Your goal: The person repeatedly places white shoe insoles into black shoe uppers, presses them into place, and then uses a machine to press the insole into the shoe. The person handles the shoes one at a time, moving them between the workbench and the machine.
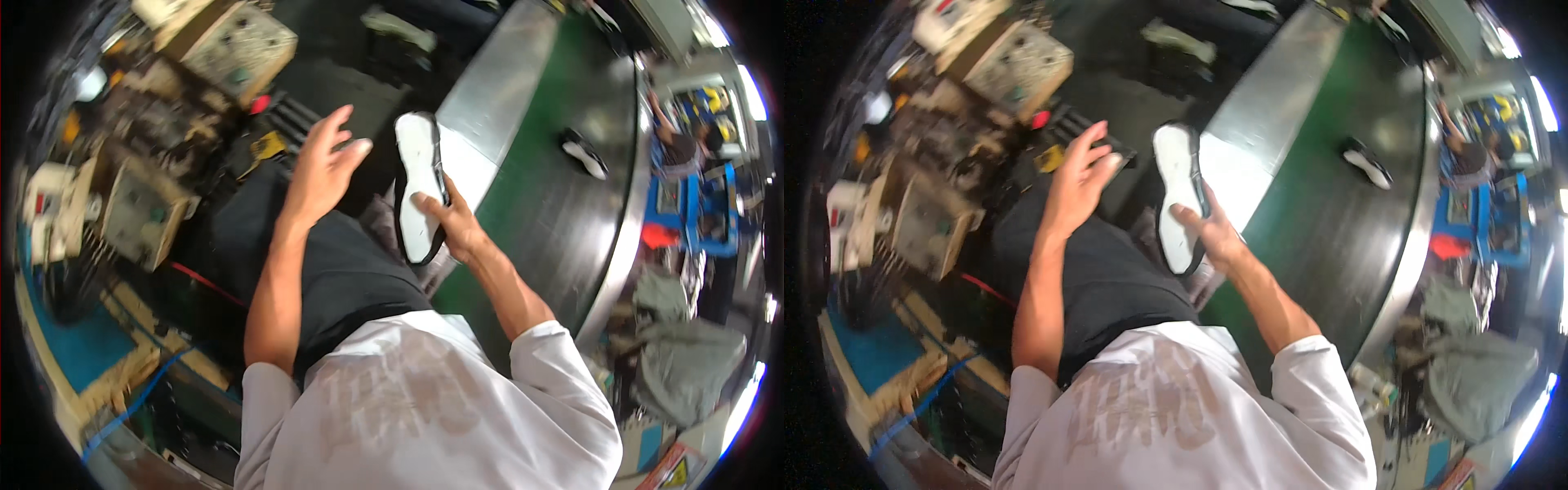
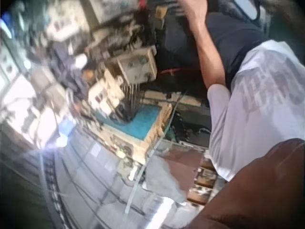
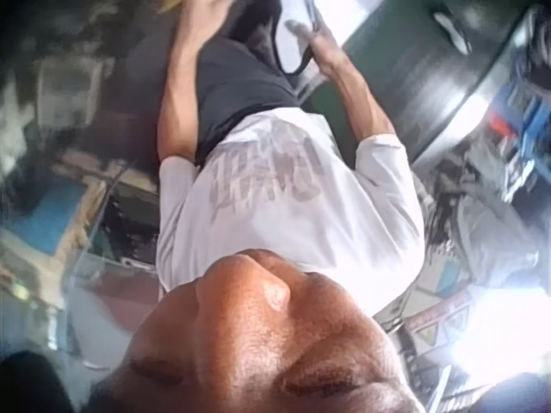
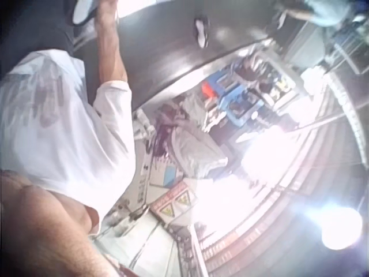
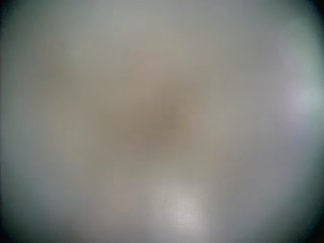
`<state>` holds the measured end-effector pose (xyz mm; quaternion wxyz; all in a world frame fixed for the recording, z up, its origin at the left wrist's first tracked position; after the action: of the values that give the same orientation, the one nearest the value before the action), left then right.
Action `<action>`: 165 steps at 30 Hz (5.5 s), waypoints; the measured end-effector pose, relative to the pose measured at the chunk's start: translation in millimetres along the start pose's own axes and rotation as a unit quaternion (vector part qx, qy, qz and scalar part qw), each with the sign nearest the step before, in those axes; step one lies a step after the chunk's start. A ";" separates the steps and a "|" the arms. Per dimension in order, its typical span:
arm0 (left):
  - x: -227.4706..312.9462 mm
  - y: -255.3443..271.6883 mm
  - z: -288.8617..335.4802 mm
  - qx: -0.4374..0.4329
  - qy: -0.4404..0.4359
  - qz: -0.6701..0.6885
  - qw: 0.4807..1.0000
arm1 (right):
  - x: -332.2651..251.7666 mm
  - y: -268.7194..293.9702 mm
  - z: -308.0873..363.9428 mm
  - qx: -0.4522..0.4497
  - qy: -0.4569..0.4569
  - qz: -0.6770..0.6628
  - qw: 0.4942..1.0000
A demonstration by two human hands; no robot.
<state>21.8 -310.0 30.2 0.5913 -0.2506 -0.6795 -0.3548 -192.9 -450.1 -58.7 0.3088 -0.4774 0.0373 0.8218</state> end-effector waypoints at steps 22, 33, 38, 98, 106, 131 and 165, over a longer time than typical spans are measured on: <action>-1.7 150.5 214.9 0.378 -0.003 -0.237 0.895 | -33.7 -325.4 -11.1 -0.208 0.302 0.400 0.840; -65.4 109.5 185.1 0.347 0.115 -0.046 0.930 | 0.6 -274.4 -55.0 -0.242 0.185 0.359 0.882; -89.0 102.0 178.9 0.296 0.161 0.128 0.933 | 3.4 -266.1 -53.9 -0.259 0.157 0.329 0.894; -137.2 64.0 204.9 0.426 0.157 0.214 0.865 | 5.7 -238.5 36.0 -0.250 0.220 0.587 0.738; -126.7 151.5 208.5 0.435 0.102 -0.065 0.892 | 18.5 -239.7 76.8 -0.299 0.301 0.710 0.562; -48.2 425.3 -8.8 0.349 0.057 0.351 0.867 | -205.1 -337.2 -32.6 -0.174 0.503 0.606 0.591; -68.2 153.6 307.1 0.392 0.097 0.565 0.719 | -151.3 -543.2 -104.5 -0.156 0.624 0.548 0.536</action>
<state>-41.6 30.1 -23.2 0.7897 -0.2984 -0.4290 0.3214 235.2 -120.7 133.8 -0.3823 -0.7958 0.3460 0.3175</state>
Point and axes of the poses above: each hand's wrist, its own z-axis away from the middle knuckle, its own y-axis out of the back of the hand, x = y × z, the point moved 10 cm from there along -z, towards the middle knuckle, and after that the axes turned 7 degrees about -x, right-handed, at the moved point
